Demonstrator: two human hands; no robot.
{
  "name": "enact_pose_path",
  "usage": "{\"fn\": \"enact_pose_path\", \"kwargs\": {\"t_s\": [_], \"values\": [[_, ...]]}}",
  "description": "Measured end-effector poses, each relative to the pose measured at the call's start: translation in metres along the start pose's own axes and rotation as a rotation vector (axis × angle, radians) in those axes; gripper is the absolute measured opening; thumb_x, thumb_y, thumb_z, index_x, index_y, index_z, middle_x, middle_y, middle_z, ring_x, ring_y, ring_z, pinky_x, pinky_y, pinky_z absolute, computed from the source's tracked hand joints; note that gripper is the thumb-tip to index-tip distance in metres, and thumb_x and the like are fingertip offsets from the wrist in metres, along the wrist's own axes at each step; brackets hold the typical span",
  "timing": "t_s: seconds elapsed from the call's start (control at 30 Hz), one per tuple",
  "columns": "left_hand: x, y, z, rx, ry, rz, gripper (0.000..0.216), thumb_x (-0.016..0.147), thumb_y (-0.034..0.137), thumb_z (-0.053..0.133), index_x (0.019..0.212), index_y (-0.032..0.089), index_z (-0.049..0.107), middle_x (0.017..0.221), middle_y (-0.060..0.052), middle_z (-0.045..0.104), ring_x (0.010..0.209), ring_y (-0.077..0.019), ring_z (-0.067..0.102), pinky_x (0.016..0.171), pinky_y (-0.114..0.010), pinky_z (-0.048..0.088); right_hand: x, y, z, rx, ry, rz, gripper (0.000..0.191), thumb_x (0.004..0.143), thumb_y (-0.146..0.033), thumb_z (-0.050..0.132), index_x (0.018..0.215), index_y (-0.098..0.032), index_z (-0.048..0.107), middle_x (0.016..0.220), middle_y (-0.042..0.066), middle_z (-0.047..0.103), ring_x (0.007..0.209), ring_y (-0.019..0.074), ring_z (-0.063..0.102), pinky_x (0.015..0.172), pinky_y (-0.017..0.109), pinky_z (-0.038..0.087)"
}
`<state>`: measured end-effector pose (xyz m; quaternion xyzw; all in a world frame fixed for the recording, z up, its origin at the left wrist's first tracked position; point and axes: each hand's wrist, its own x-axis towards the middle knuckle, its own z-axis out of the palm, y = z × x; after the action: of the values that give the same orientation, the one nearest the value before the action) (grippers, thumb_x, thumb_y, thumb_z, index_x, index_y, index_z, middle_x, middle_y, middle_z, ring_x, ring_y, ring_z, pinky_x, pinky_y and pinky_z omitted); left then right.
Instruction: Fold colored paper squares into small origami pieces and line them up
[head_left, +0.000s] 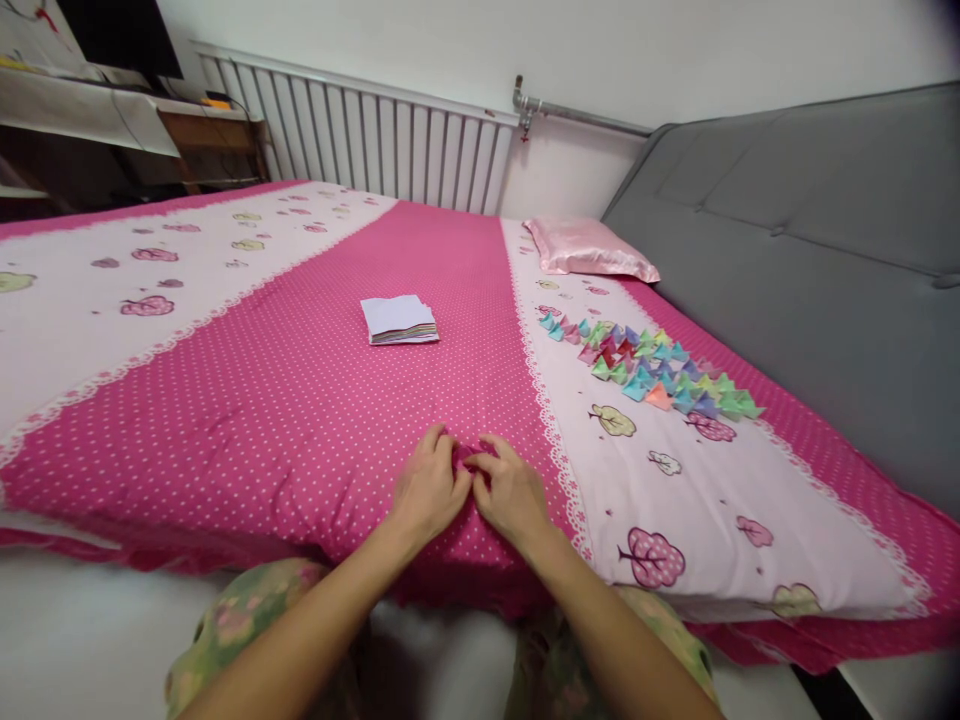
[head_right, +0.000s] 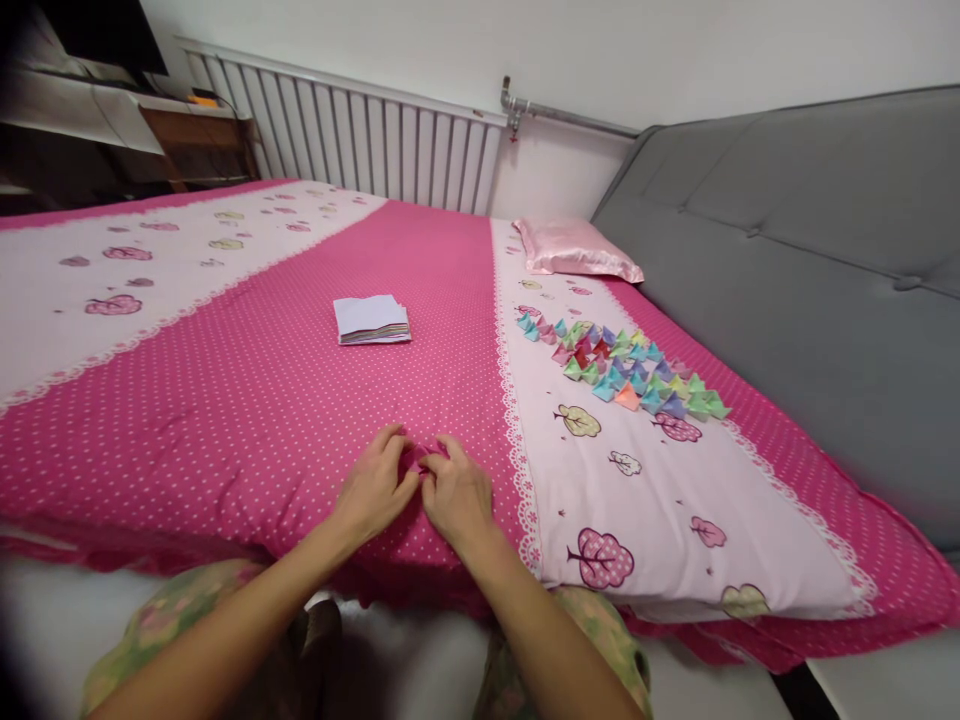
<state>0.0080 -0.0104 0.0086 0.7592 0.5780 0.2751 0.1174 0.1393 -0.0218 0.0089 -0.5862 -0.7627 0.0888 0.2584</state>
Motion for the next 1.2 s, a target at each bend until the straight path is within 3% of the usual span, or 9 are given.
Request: {"fn": "enact_pose_path", "kwargs": {"t_s": [0.23, 0.53, 0.7, 0.83, 1.0, 1.2], "values": [[0.003, -0.006, 0.002, 0.056, -0.034, 0.055, 0.019, 0.072, 0.02, 0.049, 0.089, 0.014, 0.055, 0.118, -0.017, 0.048, 0.109, -0.0275, 0.047, 0.091, -0.041, 0.039, 0.0, 0.003, 0.002, 0.0, -0.007, 0.005, 0.026, 0.078, -0.016, 0.048, 0.095, -0.024, 0.067, 0.115, 0.005, 0.056, 0.094, 0.0191, 0.059, 0.081, 0.029, 0.046], [0.009, -0.01, 0.0, -0.019, -0.068, 0.056, 0.013, 0.066, 0.021, 0.054, 0.076, 0.017, 0.061, 0.108, -0.011, 0.052, 0.1, -0.0245, 0.05, 0.087, -0.038, 0.041, -0.001, 0.002, 0.002, -0.033, -0.023, -0.003, 0.027, 0.079, -0.016, 0.047, 0.097, -0.025, 0.065, 0.116, 0.005, 0.056, 0.094, 0.0197, 0.058, 0.079, 0.03, 0.046], [0.01, -0.013, -0.002, -0.086, -0.086, 0.086, 0.017, 0.072, 0.018, 0.048, 0.079, 0.018, 0.064, 0.1, -0.009, 0.054, 0.096, -0.0217, 0.052, 0.085, -0.036, 0.042, 0.0, 0.002, 0.002, -0.031, -0.042, 0.0, 0.03, 0.079, -0.013, 0.046, 0.098, -0.026, 0.065, 0.118, 0.004, 0.055, 0.097, 0.0203, 0.057, 0.08, 0.03, 0.046], [0.011, -0.014, -0.003, -0.148, -0.024, 0.085, 0.024, 0.081, 0.016, 0.038, 0.088, 0.017, 0.061, 0.094, -0.008, 0.055, 0.087, -0.0178, 0.054, 0.079, -0.031, 0.044, 0.001, 0.003, 0.001, 0.0, -0.033, -0.009, 0.031, 0.078, -0.01, 0.045, 0.096, -0.025, 0.066, 0.115, 0.004, 0.057, 0.097, 0.0191, 0.057, 0.083, 0.03, 0.045], [0.01, -0.012, -0.003, -0.142, 0.073, 0.052, 0.016, 0.08, 0.021, 0.044, 0.079, 0.017, 0.06, 0.088, -0.006, 0.057, 0.084, -0.0179, 0.055, 0.075, -0.03, 0.045, 0.001, 0.003, 0.0, 0.025, -0.031, -0.005, 0.031, 0.078, -0.01, 0.046, 0.096, -0.025, 0.066, 0.114, 0.004, 0.057, 0.097, 0.0188, 0.057, 0.085, 0.03, 0.044], [0.008, -0.011, -0.001, -0.087, 0.094, 0.057, 0.015, 0.077, 0.023, 0.049, 0.076, 0.019, 0.064, 0.094, -0.006, 0.058, 0.086, -0.0179, 0.056, 0.075, -0.028, 0.045, 0.0, 0.005, 0.0, 0.016, -0.043, 0.001, 0.032, 0.079, -0.011, 0.045, 0.099, -0.026, 0.066, 0.115, 0.004, 0.057, 0.097, 0.0185, 0.057, 0.084, 0.029, 0.044]]}}
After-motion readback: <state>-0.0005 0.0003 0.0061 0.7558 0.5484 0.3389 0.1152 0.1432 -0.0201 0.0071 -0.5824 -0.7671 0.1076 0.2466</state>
